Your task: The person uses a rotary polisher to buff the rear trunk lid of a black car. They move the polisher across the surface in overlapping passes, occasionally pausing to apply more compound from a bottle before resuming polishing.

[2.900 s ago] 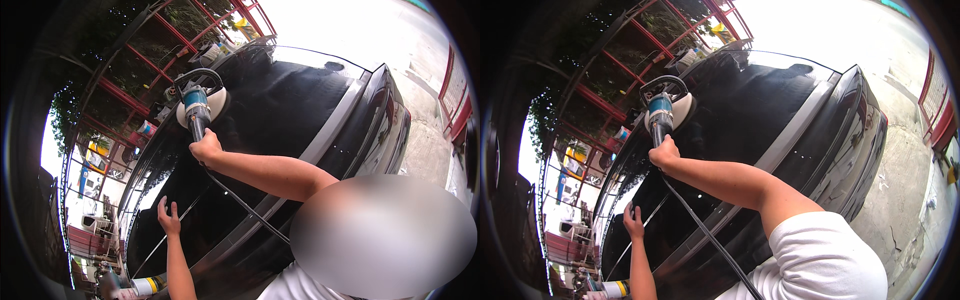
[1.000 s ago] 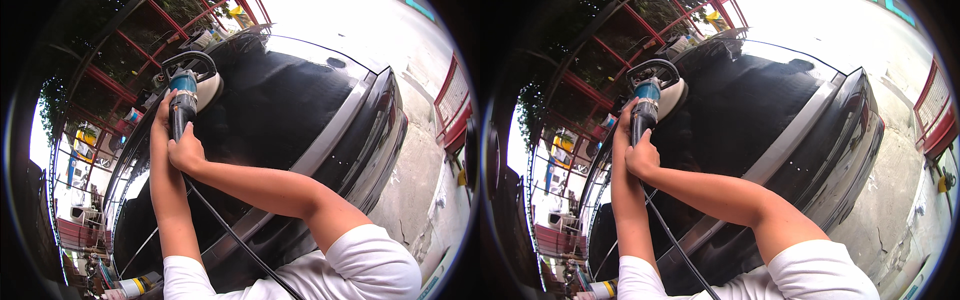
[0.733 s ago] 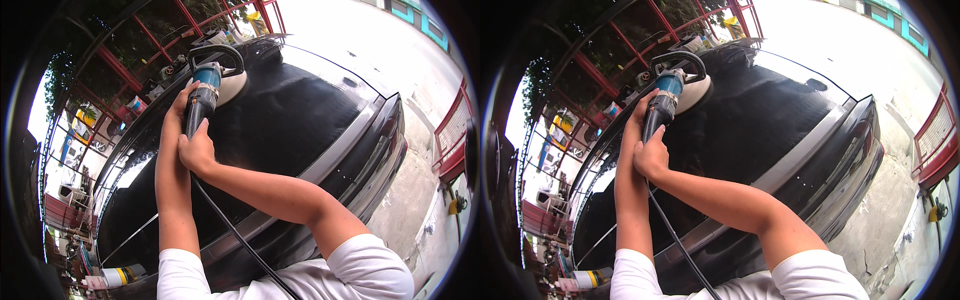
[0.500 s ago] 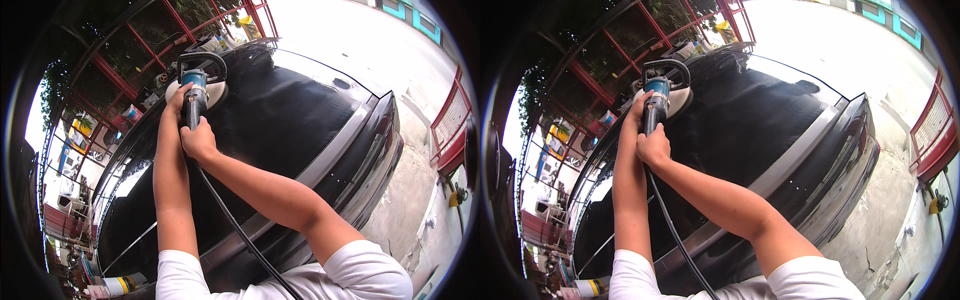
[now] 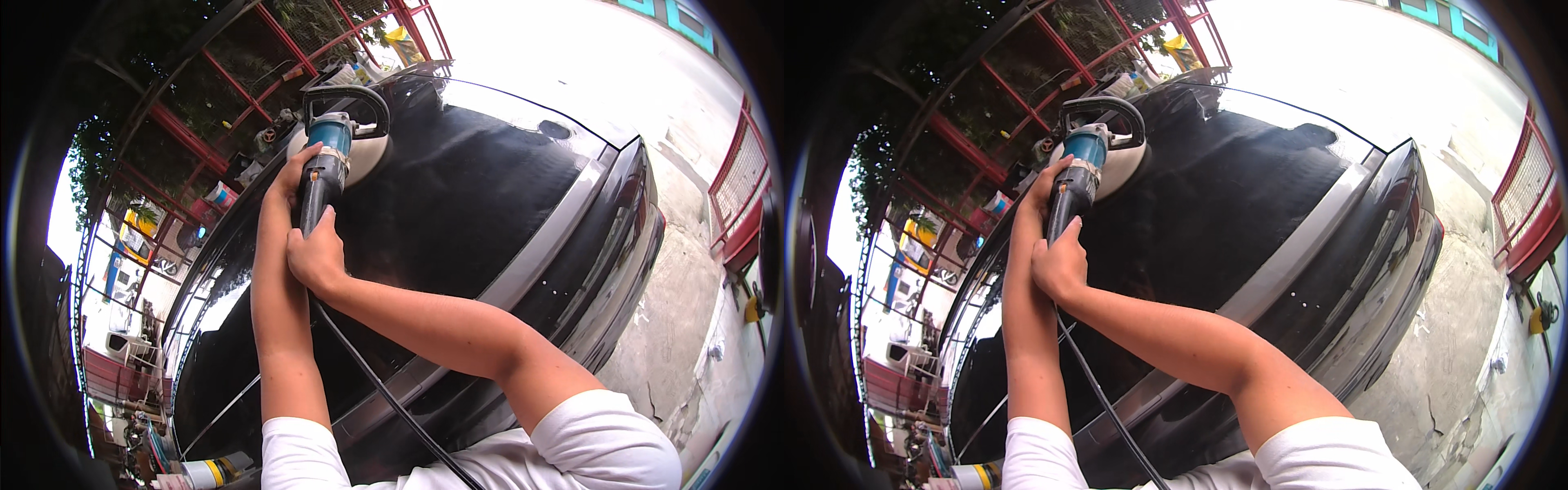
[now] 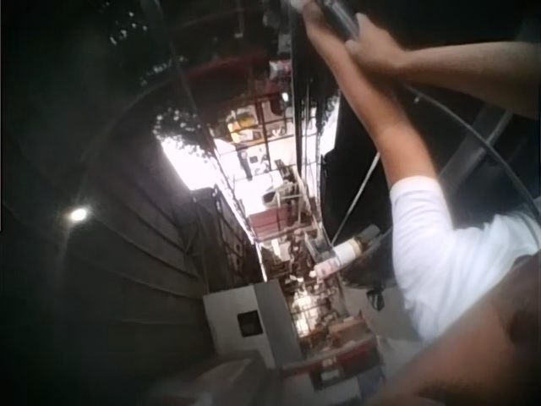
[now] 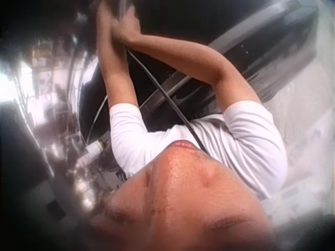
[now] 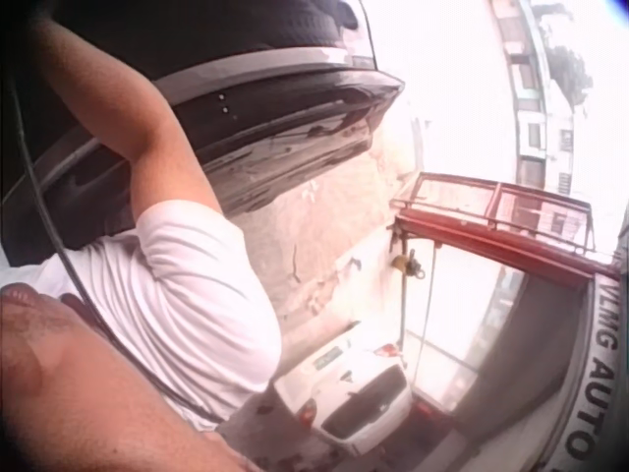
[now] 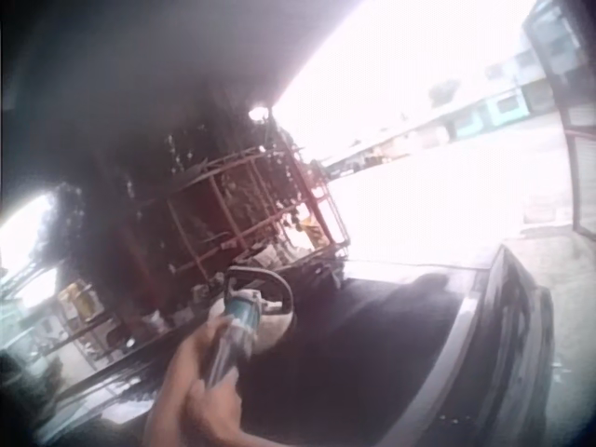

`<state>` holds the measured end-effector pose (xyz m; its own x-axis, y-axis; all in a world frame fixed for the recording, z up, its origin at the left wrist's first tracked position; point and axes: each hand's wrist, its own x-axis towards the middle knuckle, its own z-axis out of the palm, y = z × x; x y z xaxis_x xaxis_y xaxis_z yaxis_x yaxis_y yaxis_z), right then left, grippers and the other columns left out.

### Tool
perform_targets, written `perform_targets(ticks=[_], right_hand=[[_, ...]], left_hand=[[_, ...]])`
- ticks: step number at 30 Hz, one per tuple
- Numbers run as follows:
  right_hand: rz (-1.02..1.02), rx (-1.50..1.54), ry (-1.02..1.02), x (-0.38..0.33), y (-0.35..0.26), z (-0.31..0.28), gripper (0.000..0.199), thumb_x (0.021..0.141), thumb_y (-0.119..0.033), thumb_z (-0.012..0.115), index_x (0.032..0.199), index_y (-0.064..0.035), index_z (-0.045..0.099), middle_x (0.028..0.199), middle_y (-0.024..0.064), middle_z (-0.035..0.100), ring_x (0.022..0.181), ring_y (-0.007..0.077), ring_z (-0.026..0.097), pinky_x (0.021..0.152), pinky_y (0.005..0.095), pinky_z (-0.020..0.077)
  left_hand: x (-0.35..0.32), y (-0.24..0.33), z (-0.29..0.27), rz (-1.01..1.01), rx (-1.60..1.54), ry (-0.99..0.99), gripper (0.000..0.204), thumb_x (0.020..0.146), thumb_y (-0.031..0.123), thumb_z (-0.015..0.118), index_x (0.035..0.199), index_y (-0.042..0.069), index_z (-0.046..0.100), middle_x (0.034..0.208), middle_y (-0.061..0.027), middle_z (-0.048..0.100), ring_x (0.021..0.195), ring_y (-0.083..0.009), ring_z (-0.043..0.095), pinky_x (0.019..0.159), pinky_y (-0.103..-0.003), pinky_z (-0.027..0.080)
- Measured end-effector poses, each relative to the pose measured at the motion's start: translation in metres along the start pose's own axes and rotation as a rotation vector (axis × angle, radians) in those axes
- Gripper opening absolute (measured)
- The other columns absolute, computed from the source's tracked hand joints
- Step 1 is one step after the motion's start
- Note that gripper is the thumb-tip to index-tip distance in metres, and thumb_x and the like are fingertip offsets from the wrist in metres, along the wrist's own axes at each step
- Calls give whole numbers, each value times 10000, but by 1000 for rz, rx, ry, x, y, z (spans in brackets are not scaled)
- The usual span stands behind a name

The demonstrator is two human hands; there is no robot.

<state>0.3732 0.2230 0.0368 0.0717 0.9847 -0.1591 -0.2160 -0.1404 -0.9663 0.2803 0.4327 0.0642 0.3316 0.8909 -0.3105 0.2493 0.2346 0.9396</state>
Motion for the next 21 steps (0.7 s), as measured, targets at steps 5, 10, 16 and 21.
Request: perform_targets(ticks=[5, 10, 16, 21], right_hand=[[-23, 0, 5, 28, 6, -3, 687, 955, -278, 635, 1516, 44, 403, 1293, 335, 675, 1214, 475, 672, 1078, 507, 523], [18, -14, -73, 32, 5, -14, 756, 936, -265, 643, 1573, 47, 382, 1369, 340, 635, 1284, 423, 650, 1111, 451, 494], [-12, -86, -27, -1, 11, 11, 793, 948, -263, 646, 1590, 65, 316, 1391, 354, 613, 1327, 456, 608, 1146, 458, 466], [-88, -202, -61, 11, 20, 27, 893, 950, -277, 657, 1621, 92, 197, 1338, 389, 632, 1227, 489, 668, 1059, 490, 542]], left_hand=[[13, -4, -25, 26, 61, 168, 388, 977, 515, 648, 986, 132, 711, 808, -55, 751, 599, -204, 694, 620, -356, 556], [15, -14, -32, 5, 34, 170, 392, 972, 526, 650, 968, 142, 729, 829, -58, 768, 642, -202, 711, 653, -351, 555], [-20, -23, -26, -15, -109, 31, 480, 1011, 508, 615, 1042, 46, 742, 858, -114, 781, 647, -233, 738, 660, -364, 608], [-12, -35, -36, 125, -158, 58, 432, 970, 538, 679, 873, 119, 716, 709, -59, 716, 512, -216, 611, 588, -368, 517]])
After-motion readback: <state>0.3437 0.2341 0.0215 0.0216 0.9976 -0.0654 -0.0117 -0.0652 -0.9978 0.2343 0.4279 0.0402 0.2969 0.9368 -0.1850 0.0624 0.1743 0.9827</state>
